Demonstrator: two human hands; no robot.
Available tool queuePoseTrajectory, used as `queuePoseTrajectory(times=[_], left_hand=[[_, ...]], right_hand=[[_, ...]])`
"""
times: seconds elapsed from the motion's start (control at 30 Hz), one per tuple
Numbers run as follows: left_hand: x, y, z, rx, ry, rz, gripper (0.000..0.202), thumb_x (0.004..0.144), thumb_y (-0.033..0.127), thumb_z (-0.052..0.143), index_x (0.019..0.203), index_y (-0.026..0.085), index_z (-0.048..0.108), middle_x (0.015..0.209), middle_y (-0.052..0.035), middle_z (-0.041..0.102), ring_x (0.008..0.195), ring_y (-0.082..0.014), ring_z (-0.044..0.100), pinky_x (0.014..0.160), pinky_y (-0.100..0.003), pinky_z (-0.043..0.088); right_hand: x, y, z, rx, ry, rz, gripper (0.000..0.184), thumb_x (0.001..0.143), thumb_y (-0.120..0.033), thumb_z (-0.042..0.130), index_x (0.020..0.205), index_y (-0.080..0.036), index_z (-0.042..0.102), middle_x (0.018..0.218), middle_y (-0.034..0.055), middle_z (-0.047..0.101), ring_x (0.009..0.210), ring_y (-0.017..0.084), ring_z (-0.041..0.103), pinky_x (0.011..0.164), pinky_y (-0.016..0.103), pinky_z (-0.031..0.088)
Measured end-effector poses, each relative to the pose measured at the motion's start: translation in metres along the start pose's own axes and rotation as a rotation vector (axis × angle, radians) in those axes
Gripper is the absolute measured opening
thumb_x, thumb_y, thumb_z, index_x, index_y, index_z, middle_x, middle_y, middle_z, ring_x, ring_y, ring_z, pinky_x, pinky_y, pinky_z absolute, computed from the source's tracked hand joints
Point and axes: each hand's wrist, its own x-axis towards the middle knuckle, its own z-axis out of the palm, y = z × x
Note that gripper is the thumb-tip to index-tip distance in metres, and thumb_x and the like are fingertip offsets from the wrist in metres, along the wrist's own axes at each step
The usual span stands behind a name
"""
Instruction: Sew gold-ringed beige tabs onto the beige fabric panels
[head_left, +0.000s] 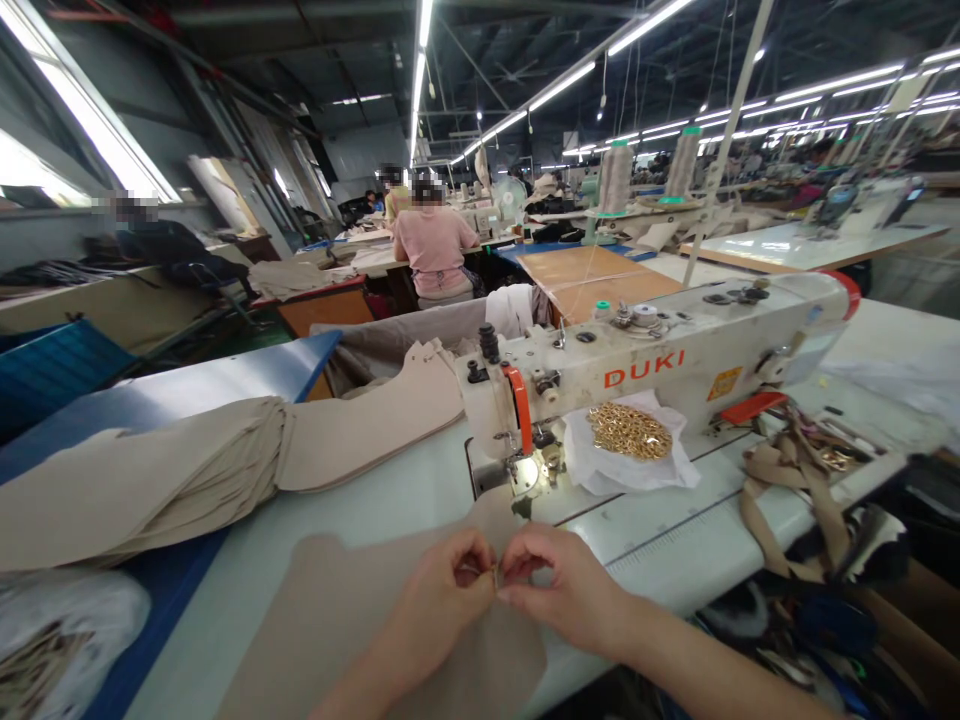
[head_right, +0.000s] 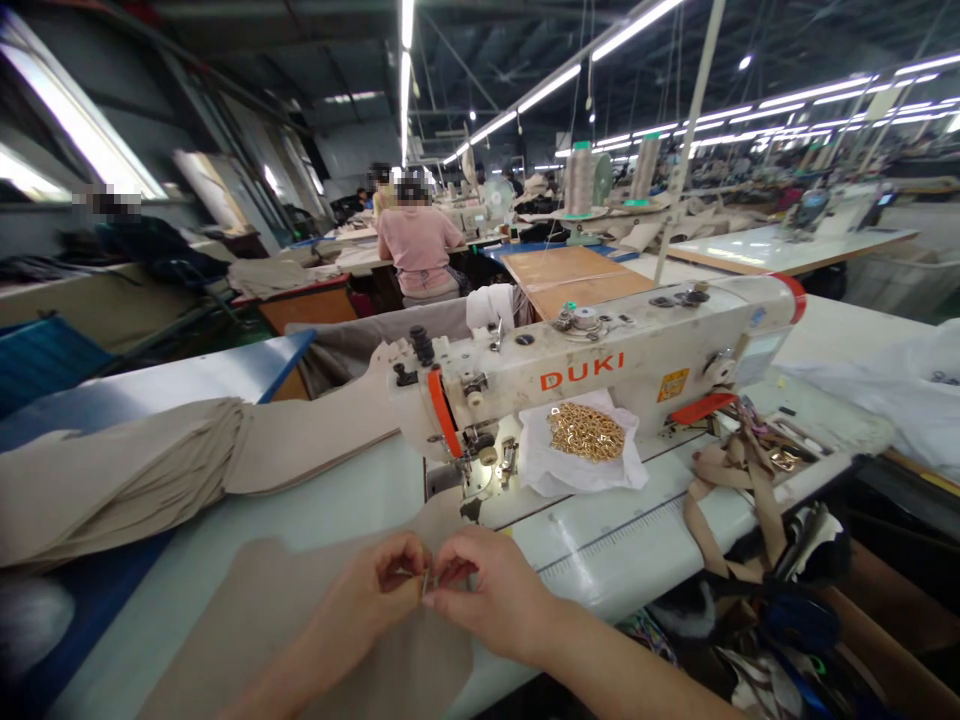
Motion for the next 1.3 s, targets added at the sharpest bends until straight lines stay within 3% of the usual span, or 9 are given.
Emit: queuePoseTrajectory(times=[0.2,0.43,0.67,0.8,0.93,1.03,1.3], left_hand=[[0.004,-0.008,0.003,-0.105,0.026,0.006,0.005,0.062,0.017,0.055,0.061,0.019,0.050,0.062,0.0030,0.051,0.061,-0.0140,0.049,0.059,-0.025,0.038],[0.003,-0.001,0.005,-0.108,0.047,-0.043,0.011,0.061,0.021,0.059,0.057,0.019,0.049,0.062,0.0014,0.055,0.060,-0.0146,0.049,0.057,-0.025,0.038],[0.001,0.011,0.001,-0.069,0.075,-0.071,0.007,0.059,0.020,0.059,0.056,0.018,0.053,0.054,0.0024,0.054,0.056,-0.0141,0.049,0.054,-0.025,0.038],[0.006,0.008,0.001,-0.252,0.017,-0.118,0.012,0.056,0.025,0.064,0.061,0.018,0.055,0.056,0.0019,0.057,0.057,-0.0146,0.052,0.057,-0.026,0.041],[0.008,0.003,0.002,-0.384,-0.040,-0.154,0.028,0.055,0.036,0.073,0.070,0.017,0.059,0.063,0.0009,0.059,0.061,-0.0143,0.053,0.060,-0.026,0.041],[0.005,0.004,0.003,-0.314,-0.002,-0.137,0.027,0.058,0.039,0.072,0.066,0.017,0.059,0.060,0.0018,0.057,0.058,-0.0134,0.050,0.057,-0.025,0.040],[-0.002,0.011,0.006,-0.068,0.121,-0.031,0.011,0.068,0.029,0.062,0.065,0.019,0.061,0.062,0.0009,0.061,0.061,-0.0157,0.055,0.059,-0.025,0.043]], right_hand=[[0.001,-0.001,0.000,-0.092,0.095,-0.075,0.013,0.066,-0.007,0.054,0.065,-0.019,0.057,0.067,-0.0020,0.057,0.065,0.012,0.054,0.063,0.021,0.042],[0.003,0.000,-0.001,-0.118,0.128,-0.096,0.012,0.069,-0.010,0.054,0.063,-0.020,0.058,0.066,-0.0016,0.058,0.064,0.012,0.054,0.062,0.021,0.042],[0.004,0.015,0.007,0.075,0.213,0.093,0.008,0.064,-0.014,0.055,0.059,-0.019,0.057,0.062,-0.0022,0.059,0.057,0.011,0.051,0.054,0.020,0.041],[0.006,0.018,0.011,0.154,0.250,0.155,0.005,0.064,-0.018,0.056,0.059,-0.019,0.057,0.059,-0.0021,0.059,0.055,0.011,0.051,0.055,0.021,0.042],[0.006,0.018,0.010,0.109,0.237,0.121,0.005,0.065,-0.018,0.057,0.061,-0.019,0.058,0.062,-0.0013,0.061,0.056,0.011,0.053,0.054,0.021,0.042],[0.005,0.019,0.010,0.088,0.234,0.097,0.005,0.066,-0.018,0.058,0.062,-0.019,0.059,0.064,-0.0013,0.062,0.058,0.011,0.054,0.056,0.021,0.043],[0.005,0.013,0.004,0.182,0.187,0.130,0.004,0.071,-0.019,0.059,0.072,-0.021,0.062,0.067,-0.0018,0.067,0.063,0.013,0.062,0.060,0.023,0.047]])
